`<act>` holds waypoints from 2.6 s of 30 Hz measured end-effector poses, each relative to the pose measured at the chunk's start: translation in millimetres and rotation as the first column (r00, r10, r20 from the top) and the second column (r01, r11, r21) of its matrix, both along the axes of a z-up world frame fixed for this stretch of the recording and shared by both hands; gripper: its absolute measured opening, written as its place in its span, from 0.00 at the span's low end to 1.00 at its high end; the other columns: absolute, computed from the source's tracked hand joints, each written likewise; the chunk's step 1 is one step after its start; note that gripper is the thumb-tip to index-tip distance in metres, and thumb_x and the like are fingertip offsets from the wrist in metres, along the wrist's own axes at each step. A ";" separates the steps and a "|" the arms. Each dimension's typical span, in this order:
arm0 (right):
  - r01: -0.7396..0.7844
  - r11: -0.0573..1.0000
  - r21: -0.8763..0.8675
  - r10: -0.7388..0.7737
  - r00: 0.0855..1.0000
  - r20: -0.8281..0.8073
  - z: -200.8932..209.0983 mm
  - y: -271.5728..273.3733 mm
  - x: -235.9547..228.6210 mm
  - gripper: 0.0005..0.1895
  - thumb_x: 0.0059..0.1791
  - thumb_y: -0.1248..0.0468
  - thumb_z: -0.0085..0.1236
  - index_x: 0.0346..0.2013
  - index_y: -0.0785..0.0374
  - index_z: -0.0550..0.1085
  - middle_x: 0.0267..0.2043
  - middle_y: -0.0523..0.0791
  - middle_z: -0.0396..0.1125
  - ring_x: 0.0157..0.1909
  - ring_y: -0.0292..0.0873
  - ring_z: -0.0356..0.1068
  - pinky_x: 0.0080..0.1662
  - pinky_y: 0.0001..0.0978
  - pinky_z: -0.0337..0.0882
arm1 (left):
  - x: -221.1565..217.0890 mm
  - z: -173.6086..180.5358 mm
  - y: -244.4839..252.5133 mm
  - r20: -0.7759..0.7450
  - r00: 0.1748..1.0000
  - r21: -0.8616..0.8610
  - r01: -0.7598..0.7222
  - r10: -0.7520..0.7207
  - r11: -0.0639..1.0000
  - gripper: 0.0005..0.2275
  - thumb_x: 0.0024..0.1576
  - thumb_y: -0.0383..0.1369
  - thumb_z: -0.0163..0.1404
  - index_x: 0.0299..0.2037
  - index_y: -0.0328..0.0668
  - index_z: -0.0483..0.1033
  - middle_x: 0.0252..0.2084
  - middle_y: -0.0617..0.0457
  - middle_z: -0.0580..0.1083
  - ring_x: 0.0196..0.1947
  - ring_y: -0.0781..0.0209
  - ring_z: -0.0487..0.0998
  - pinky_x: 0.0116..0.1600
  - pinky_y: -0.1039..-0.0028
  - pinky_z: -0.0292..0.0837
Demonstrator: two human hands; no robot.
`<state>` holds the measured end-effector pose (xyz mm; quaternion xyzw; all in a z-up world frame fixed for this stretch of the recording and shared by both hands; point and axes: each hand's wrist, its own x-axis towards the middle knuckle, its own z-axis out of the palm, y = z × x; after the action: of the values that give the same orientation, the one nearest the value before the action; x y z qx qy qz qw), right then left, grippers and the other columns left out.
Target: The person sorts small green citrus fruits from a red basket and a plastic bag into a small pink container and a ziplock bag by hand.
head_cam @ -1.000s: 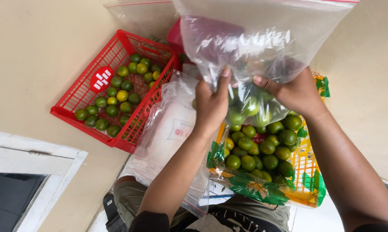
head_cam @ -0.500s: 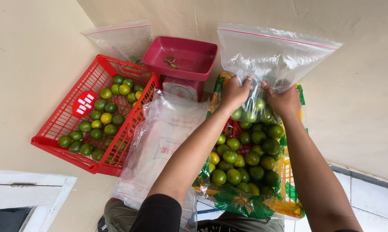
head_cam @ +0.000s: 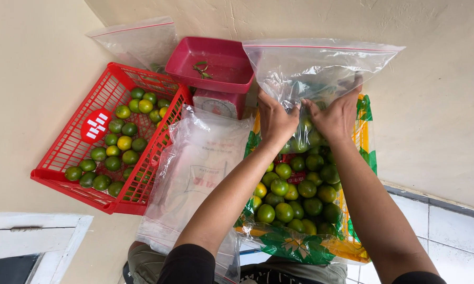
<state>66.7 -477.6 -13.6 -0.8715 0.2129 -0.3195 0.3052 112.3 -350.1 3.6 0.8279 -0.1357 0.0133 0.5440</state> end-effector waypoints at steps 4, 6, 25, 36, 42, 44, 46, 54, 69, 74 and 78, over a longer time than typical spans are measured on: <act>-0.038 0.994 -0.101 0.063 0.963 0.263 -51.9 -23.9 17.8 0.70 0.47 0.68 0.83 0.72 0.64 0.26 0.68 0.69 0.53 0.61 0.67 0.68 0.61 0.64 0.71 | 4.5 -38.7 -7.6 -0.014 1.000 0.088 -0.014 0.016 0.996 0.45 0.52 0.32 0.60 0.69 0.12 0.39 0.68 0.14 0.48 0.72 0.21 0.52 0.71 0.44 0.54; 0.032 0.984 -0.176 0.033 0.936 0.350 -64.2 -28.9 21.1 0.71 0.45 0.73 0.83 0.73 0.57 0.26 0.69 0.64 0.51 0.60 0.63 0.69 0.54 0.58 0.75 | -2.3 -25.0 -2.3 0.062 0.991 0.056 -0.123 0.120 0.991 0.44 0.52 0.29 0.60 0.69 0.12 0.39 0.68 0.14 0.48 0.73 0.23 0.51 0.74 0.43 0.50; -0.168 0.878 -0.448 0.084 0.976 -0.200 -36.9 -10.4 17.8 0.44 0.45 0.59 0.56 0.77 0.55 0.58 0.67 0.53 0.55 0.58 0.54 0.56 0.54 0.47 0.57 | 10.3 -52.8 3.6 0.200 0.970 0.451 0.035 -0.139 0.892 0.47 0.49 0.34 0.62 0.77 0.38 0.43 0.79 0.36 0.41 0.73 0.28 0.47 0.64 0.38 0.54; -0.061 0.858 -0.511 0.003 0.993 -0.114 -51.1 -14.4 21.2 0.40 0.45 0.61 0.59 0.73 0.51 0.63 0.68 0.49 0.58 0.59 0.54 0.55 0.54 0.49 0.52 | 4.0 -53.1 16.4 0.206 0.942 0.582 0.100 -0.265 0.807 0.47 0.49 0.37 0.64 0.77 0.43 0.44 0.79 0.33 0.39 0.74 0.24 0.46 0.64 0.37 0.52; 0.172 0.745 -0.645 0.036 0.955 0.295 -53.1 -20.2 28.3 0.16 0.42 0.62 0.61 0.44 0.48 0.80 0.54 0.36 0.70 0.46 0.41 0.59 0.44 0.35 0.55 | 1.6 -46.4 21.0 0.187 0.947 0.589 0.106 -0.263 0.801 0.41 0.52 0.42 0.61 0.75 0.43 0.52 0.79 0.34 0.41 0.74 0.27 0.47 0.64 0.39 0.51; 0.123 0.761 -0.637 0.097 0.949 0.299 -49.5 -14.7 25.3 0.14 0.43 0.65 0.60 0.42 0.50 0.80 0.52 0.37 0.70 0.45 0.42 0.60 0.44 0.35 0.54 | -0.5 -40.8 24.9 0.183 0.948 0.565 0.116 -0.261 0.817 0.40 0.53 0.41 0.60 0.74 0.42 0.54 0.78 0.34 0.42 0.74 0.27 0.46 0.64 0.38 0.51; 0.071 0.775 -0.628 0.158 0.941 0.301 -48.3 -11.6 23.8 0.12 0.44 0.67 0.59 0.41 0.52 0.80 0.50 0.38 0.71 0.45 0.42 0.62 0.43 0.35 0.54 | -1.6 -38.4 28.4 0.176 0.950 0.540 0.127 -0.259 0.832 0.38 0.54 0.41 0.60 0.74 0.42 0.55 0.78 0.35 0.42 0.74 0.26 0.46 0.64 0.37 0.50; -0.059 0.746 -0.663 0.316 0.908 0.275 -50.5 -4.4 27.2 0.10 0.43 0.68 0.60 0.36 0.50 0.80 0.45 0.36 0.72 0.43 0.40 0.67 0.46 0.35 0.58 | -7.4 -34.2 50.3 0.178 0.944 0.471 0.166 -0.278 0.866 0.33 0.56 0.42 0.56 0.71 0.45 0.60 0.77 0.36 0.44 0.73 0.27 0.48 0.64 0.35 0.50; -0.223 0.711 -0.667 0.463 0.862 0.205 -30.2 32.8 21.9 0.10 0.43 0.71 0.59 0.35 0.54 0.80 0.37 0.39 0.73 0.38 0.44 0.71 0.46 0.34 0.62 | -24.1 -20.9 96.1 0.096 0.957 0.448 0.204 -0.274 0.870 0.25 0.58 0.43 0.54 0.65 0.43 0.68 0.76 0.36 0.49 0.73 0.31 0.48 0.65 0.38 0.51; -0.269 0.696 -0.666 0.503 0.844 0.184 -30.5 41.8 22.1 0.09 0.43 0.71 0.59 0.34 0.53 0.79 0.37 0.39 0.73 0.38 0.45 0.72 0.46 0.34 0.63 | -29.7 -13.2 106.3 0.094 0.960 0.444 0.197 -0.264 0.874 0.23 0.58 0.42 0.53 0.63 0.45 0.70 0.75 0.35 0.50 0.73 0.31 0.50 0.64 0.38 0.52; -0.292 0.684 -0.669 0.523 0.835 0.170 -27.3 49.0 21.8 0.09 0.43 0.71 0.60 0.34 0.53 0.79 0.36 0.39 0.72 0.38 0.45 0.72 0.46 0.35 0.64 | -31.7 -14.8 114.4 0.095 0.960 0.429 0.199 -0.263 0.881 0.23 0.59 0.42 0.53 0.62 0.44 0.70 0.75 0.35 0.51 0.73 0.31 0.50 0.64 0.38 0.52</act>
<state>88.5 -428.7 -40.9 -0.8761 -0.1642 -0.4421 0.0998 80.6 -235.7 -11.1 0.8990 -0.2739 -0.0188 0.3413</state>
